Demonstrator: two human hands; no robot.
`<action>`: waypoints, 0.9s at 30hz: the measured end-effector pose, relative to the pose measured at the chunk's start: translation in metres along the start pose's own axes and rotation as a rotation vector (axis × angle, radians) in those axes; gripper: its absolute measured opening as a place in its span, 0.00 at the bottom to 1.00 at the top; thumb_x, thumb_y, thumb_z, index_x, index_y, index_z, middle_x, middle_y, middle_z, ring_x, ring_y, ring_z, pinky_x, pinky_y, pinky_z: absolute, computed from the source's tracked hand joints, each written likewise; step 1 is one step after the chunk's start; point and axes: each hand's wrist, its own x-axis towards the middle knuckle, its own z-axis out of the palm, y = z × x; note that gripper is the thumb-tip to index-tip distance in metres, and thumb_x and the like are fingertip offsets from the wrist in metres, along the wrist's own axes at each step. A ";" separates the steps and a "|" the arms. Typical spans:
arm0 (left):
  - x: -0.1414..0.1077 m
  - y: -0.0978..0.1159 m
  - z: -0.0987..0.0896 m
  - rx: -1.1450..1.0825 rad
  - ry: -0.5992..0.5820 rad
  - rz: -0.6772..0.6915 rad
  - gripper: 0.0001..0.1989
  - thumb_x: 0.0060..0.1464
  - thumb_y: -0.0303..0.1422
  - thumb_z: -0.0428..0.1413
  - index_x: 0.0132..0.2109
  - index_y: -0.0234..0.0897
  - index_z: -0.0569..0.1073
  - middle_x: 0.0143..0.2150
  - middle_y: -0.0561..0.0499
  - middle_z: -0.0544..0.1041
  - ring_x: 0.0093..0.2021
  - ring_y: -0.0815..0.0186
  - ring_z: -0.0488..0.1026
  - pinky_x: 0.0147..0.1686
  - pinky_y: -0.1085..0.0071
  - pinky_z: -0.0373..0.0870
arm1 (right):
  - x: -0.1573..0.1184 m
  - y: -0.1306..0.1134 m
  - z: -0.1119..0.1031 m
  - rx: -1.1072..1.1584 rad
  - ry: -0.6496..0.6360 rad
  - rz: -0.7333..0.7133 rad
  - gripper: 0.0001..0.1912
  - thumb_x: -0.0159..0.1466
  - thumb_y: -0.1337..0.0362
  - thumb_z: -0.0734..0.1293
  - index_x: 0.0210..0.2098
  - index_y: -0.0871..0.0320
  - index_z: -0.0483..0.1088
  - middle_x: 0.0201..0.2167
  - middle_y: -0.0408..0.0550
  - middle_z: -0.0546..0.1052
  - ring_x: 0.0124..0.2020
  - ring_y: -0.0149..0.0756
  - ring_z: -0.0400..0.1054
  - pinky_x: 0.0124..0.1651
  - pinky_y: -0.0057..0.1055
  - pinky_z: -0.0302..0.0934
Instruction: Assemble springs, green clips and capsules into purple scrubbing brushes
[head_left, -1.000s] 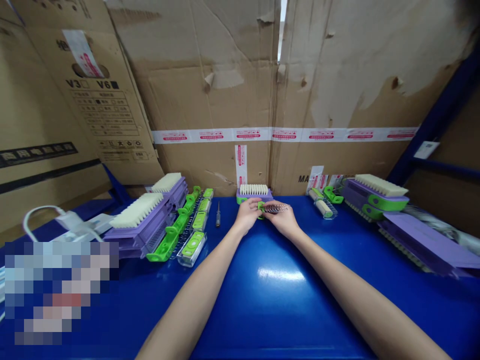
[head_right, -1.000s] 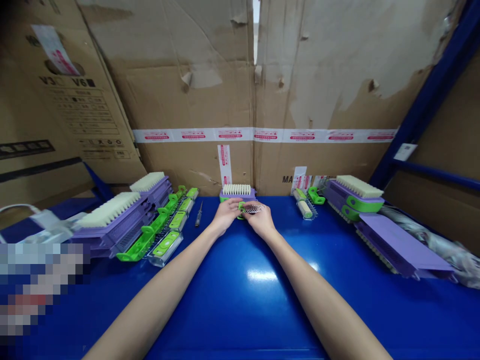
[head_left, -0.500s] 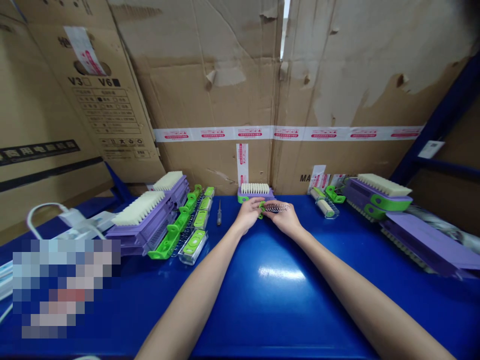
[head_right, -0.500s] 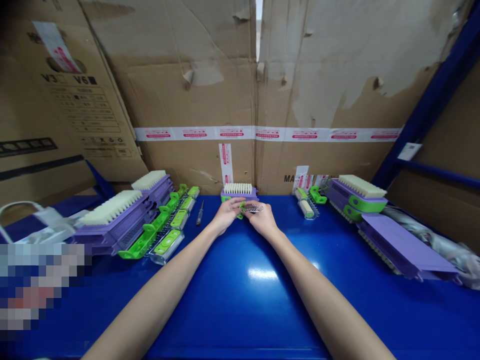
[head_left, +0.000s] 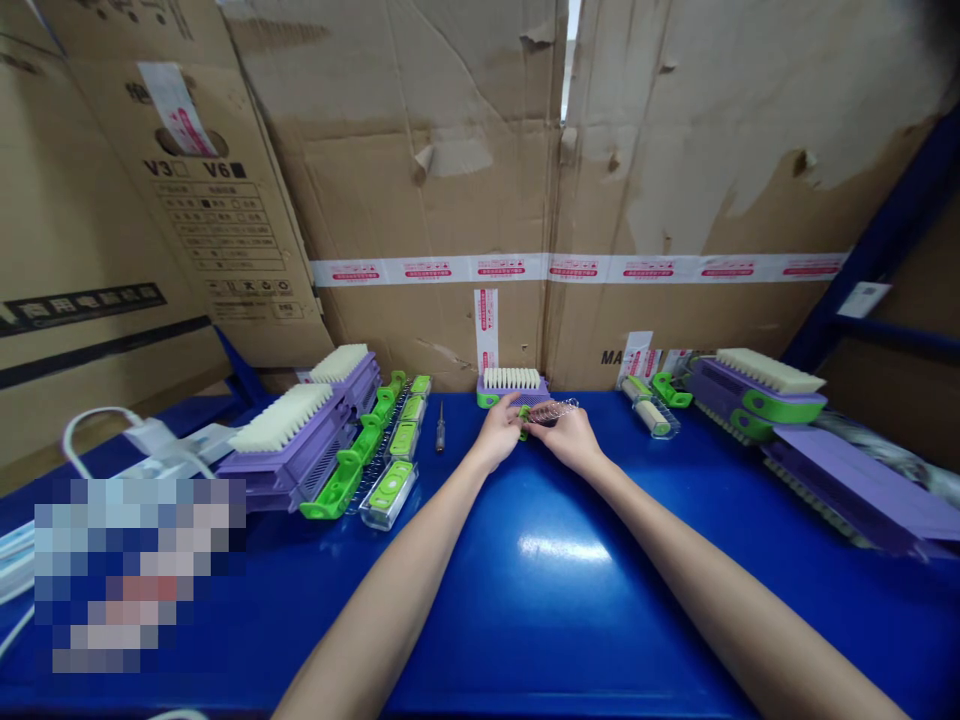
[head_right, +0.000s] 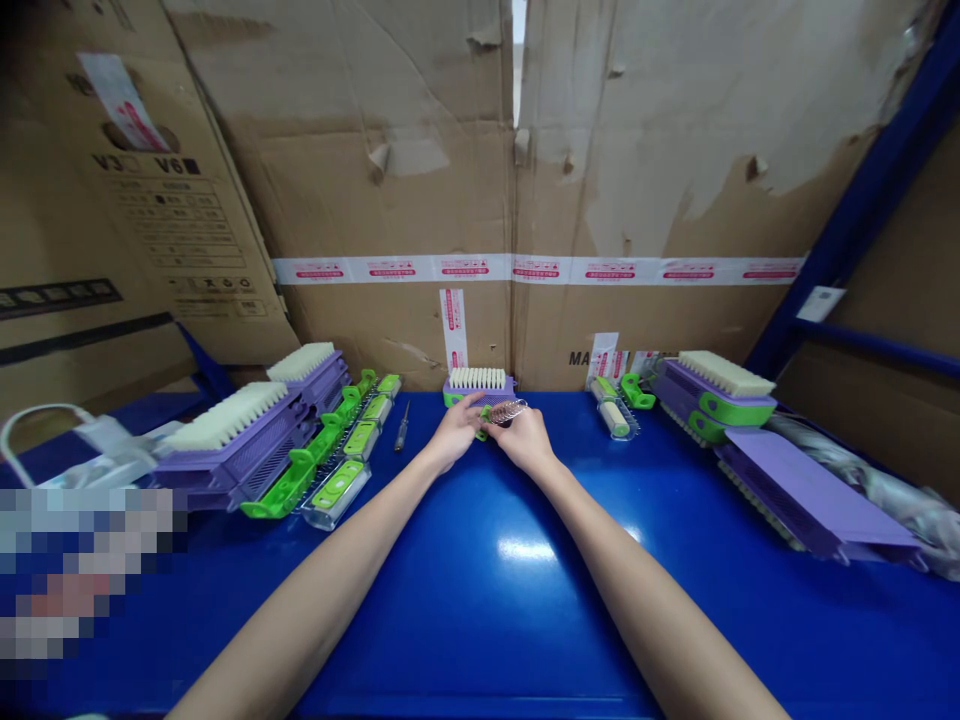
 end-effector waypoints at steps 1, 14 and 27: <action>0.000 -0.001 0.000 0.004 -0.005 0.006 0.26 0.46 0.13 0.48 0.53 0.31 0.66 0.46 0.42 0.76 0.45 0.65 0.74 0.49 0.66 0.66 | 0.000 0.000 0.000 -0.002 0.001 0.006 0.03 0.52 0.67 0.69 0.28 0.57 0.75 0.33 0.46 0.79 0.37 0.39 0.73 0.41 0.31 0.64; -0.001 0.000 0.004 0.073 0.019 0.045 0.19 0.45 0.12 0.47 0.43 0.28 0.71 0.47 0.38 0.75 0.49 0.62 0.72 0.51 0.63 0.66 | 0.001 0.006 -0.003 0.061 -0.017 -0.030 0.07 0.50 0.71 0.69 0.30 0.58 0.74 0.31 0.45 0.79 0.34 0.38 0.73 0.38 0.29 0.66; -0.003 0.001 0.004 0.082 0.022 0.050 0.23 0.44 0.11 0.45 0.46 0.29 0.69 0.50 0.39 0.73 0.51 0.62 0.71 0.54 0.60 0.63 | -0.001 0.003 -0.002 0.092 -0.042 0.021 0.05 0.49 0.68 0.70 0.28 0.59 0.73 0.28 0.45 0.78 0.32 0.37 0.73 0.37 0.28 0.65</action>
